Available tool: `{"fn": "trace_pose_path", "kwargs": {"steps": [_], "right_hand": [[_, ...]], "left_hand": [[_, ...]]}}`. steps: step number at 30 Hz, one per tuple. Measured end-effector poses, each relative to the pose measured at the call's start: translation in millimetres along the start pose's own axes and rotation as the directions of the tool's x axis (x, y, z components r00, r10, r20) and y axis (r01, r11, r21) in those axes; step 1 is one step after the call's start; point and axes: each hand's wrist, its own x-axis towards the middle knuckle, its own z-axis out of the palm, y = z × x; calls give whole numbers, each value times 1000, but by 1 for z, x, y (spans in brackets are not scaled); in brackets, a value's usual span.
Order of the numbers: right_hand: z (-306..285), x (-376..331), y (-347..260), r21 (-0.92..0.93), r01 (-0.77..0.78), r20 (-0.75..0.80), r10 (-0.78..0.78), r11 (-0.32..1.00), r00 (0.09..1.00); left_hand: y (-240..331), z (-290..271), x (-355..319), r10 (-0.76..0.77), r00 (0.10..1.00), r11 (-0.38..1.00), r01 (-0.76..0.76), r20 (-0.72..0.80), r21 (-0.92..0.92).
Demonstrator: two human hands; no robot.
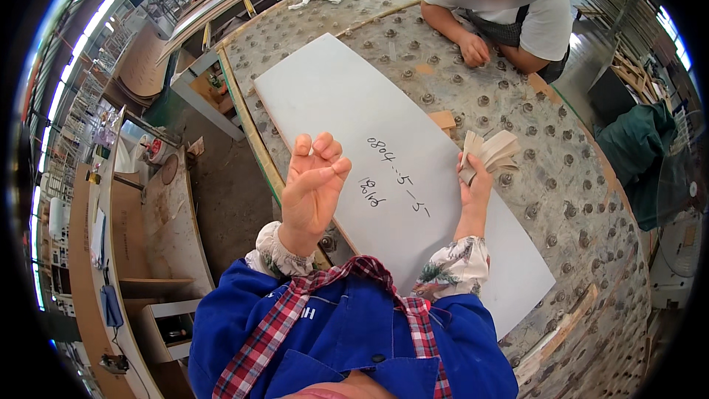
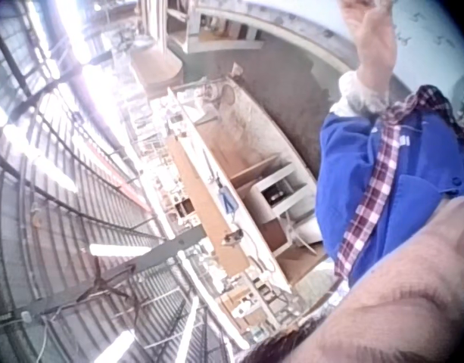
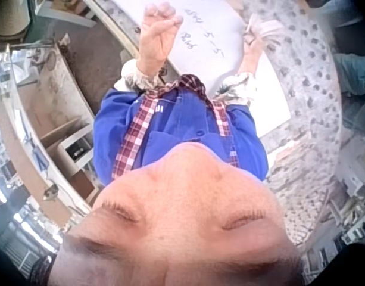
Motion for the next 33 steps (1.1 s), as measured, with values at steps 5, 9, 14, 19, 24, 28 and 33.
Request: {"fn": "trace_pose_path", "kwargs": {"steps": [5, 9, 14, 19, 24, 28, 33], "right_hand": [[0, 0, 0, -12, 7, -16, -7, 1000, 1000], [-6, 6, 3, -2, -12, 7, 12, 1000, 1000], [-5, 6, 4, 21, 3, -2, -3, 1000, 1000], [-3, 5, 4, 3, 5, -2, -5, 1000, 1000], [1, 0, 0, 19, 8, -42, -7, 1000, 999], [-20, 6, 2, 2, 19, -8, -19, 1000, 1000], [-28, 18, 17, -268, 231, 97, -213, 935, 972]], "left_hand": [[2, -3, -3, -16, 999, 996, 12, 50, 83], [-1, -3, -3, -33, 997, 995, 27, 64, 96], [-3, -3, -1, -30, 997, 990, 20, 70, 141], [-4, -8, 0, -9, 995, 981, -9, 96, 194], [-7, -8, 1, -17, 996, 977, -3, 89, 213], [-16, -7, 1, -33, 999, 978, 30, 11, 208], [-15, -38, 6, -30, 990, 982, 55, -139, 181]]}}
